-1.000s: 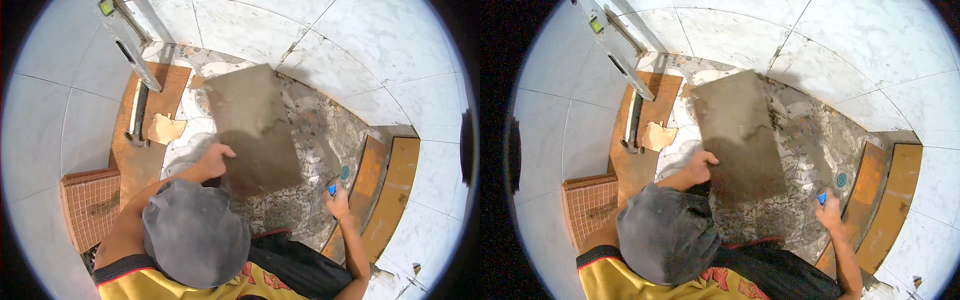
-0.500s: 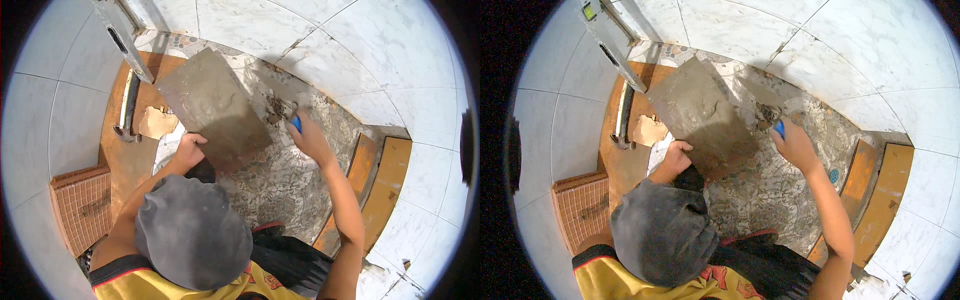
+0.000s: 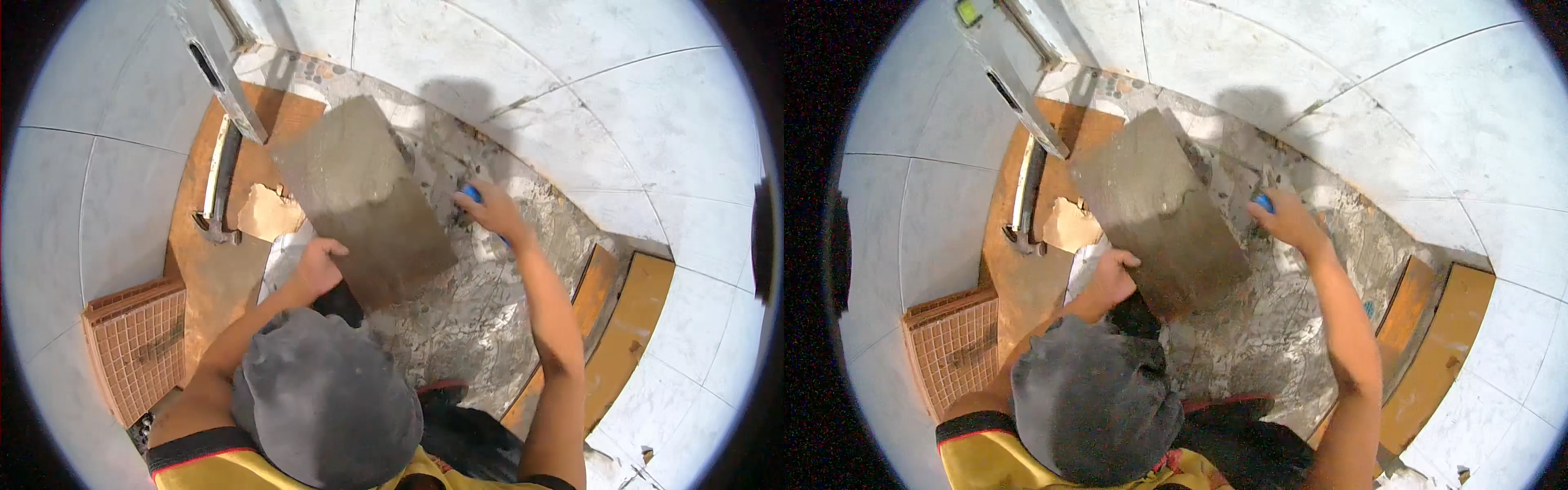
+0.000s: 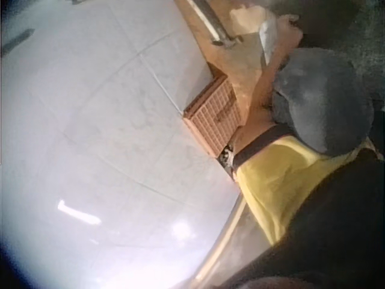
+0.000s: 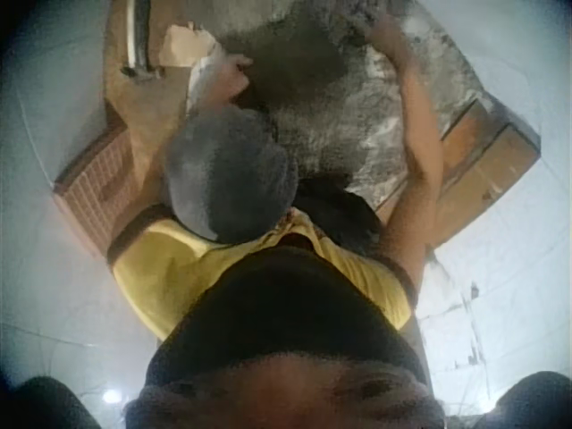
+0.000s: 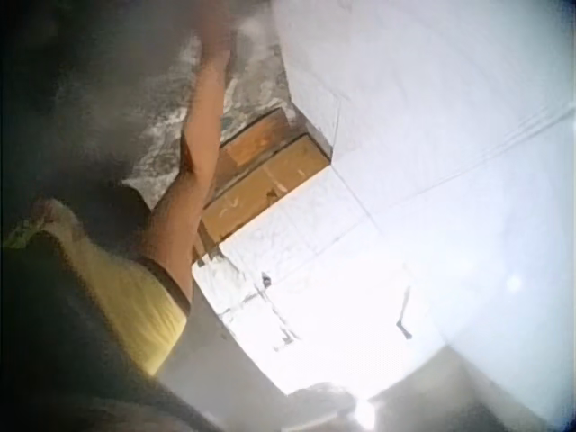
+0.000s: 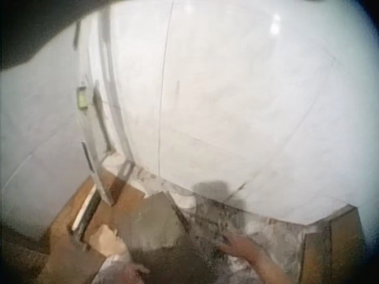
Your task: The person applies mortar to the back of a tile and the floor surface using a trowel, then positions and presses the tile onto the floor.
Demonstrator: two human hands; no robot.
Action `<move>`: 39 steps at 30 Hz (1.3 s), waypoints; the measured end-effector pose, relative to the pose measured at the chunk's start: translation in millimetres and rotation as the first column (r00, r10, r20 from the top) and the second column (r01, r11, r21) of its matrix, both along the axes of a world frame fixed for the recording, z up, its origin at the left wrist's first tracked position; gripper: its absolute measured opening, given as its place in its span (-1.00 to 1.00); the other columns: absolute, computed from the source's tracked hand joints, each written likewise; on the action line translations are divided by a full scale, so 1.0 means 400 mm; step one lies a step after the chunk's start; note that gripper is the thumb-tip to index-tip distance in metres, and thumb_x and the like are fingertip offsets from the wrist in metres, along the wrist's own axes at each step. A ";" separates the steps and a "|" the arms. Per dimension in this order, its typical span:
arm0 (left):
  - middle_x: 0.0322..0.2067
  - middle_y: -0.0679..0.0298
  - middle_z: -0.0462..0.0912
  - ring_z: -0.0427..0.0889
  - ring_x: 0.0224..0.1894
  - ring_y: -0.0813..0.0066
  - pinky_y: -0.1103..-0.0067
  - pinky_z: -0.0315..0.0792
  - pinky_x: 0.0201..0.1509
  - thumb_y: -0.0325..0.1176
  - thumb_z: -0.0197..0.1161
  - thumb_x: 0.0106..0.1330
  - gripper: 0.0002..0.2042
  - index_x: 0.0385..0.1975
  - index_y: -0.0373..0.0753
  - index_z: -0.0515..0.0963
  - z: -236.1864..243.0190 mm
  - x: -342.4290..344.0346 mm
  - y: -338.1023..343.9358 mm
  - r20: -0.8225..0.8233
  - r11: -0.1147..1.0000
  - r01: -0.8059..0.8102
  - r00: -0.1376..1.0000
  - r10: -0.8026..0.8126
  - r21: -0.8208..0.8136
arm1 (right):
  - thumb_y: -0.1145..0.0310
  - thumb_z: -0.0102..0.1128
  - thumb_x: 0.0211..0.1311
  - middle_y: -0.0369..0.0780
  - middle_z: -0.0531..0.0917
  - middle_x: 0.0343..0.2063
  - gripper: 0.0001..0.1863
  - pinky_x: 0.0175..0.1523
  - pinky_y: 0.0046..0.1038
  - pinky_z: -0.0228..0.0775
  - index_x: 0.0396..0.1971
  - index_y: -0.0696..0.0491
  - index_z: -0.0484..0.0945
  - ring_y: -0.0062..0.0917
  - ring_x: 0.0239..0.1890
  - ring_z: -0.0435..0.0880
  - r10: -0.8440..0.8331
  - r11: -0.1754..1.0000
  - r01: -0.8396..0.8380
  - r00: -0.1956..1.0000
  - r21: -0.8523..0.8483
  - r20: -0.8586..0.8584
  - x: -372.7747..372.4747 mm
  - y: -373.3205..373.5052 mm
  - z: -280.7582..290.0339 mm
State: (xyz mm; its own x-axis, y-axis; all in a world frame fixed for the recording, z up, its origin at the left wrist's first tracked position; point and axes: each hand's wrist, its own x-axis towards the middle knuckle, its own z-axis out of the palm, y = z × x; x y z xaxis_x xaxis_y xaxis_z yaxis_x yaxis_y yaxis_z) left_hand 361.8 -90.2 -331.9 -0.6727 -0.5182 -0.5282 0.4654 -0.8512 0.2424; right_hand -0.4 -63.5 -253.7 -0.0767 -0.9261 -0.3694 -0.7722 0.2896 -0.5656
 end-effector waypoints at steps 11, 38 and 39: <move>0.15 -0.10 0.53 0.51 0.21 0.00 0.19 0.32 0.36 -0.53 0.02 0.00 -0.43 0.13 -0.56 0.42 0.023 -0.051 -0.057 -0.123 0.992 0.123 0.986 -0.116 0.042 | 0.18 0.27 0.24 0.09 0.59 -0.43 -0.64 -0.23 -0.07 0.40 -0.20 0.19 0.51 0.10 -0.33 0.58 -0.031 0.999 0.026 0.984 -0.034 -0.176 0.060 0.272 0.245; 0.10 0.04 0.58 0.55 0.14 0.01 0.14 0.41 0.26 -0.71 0.05 -0.06 -0.42 0.11 -0.39 0.48 -0.092 -0.067 0.212 0.007 0.987 0.071 0.997 -0.073 0.146 | 0.01 0.15 0.30 0.07 0.67 -0.42 -0.54 -0.24 -0.11 0.49 -0.27 0.19 0.57 -0.07 -0.37 0.69 0.049 0.995 -0.058 0.993 -0.077 -0.108 0.049 -0.200 -0.032; 0.10 0.04 0.59 0.55 0.14 0.02 0.14 0.41 0.26 -0.72 0.06 -0.06 -0.41 0.12 -0.38 0.48 -0.085 -0.070 0.214 -0.001 0.987 0.063 0.998 -0.063 0.149 | 0.00 0.15 0.30 0.04 0.68 -0.45 -0.52 -0.28 -0.15 0.50 -0.31 0.22 0.59 -0.17 -0.42 0.70 0.003 1.000 -0.001 0.999 0.031 -0.048 0.046 -0.213 -0.027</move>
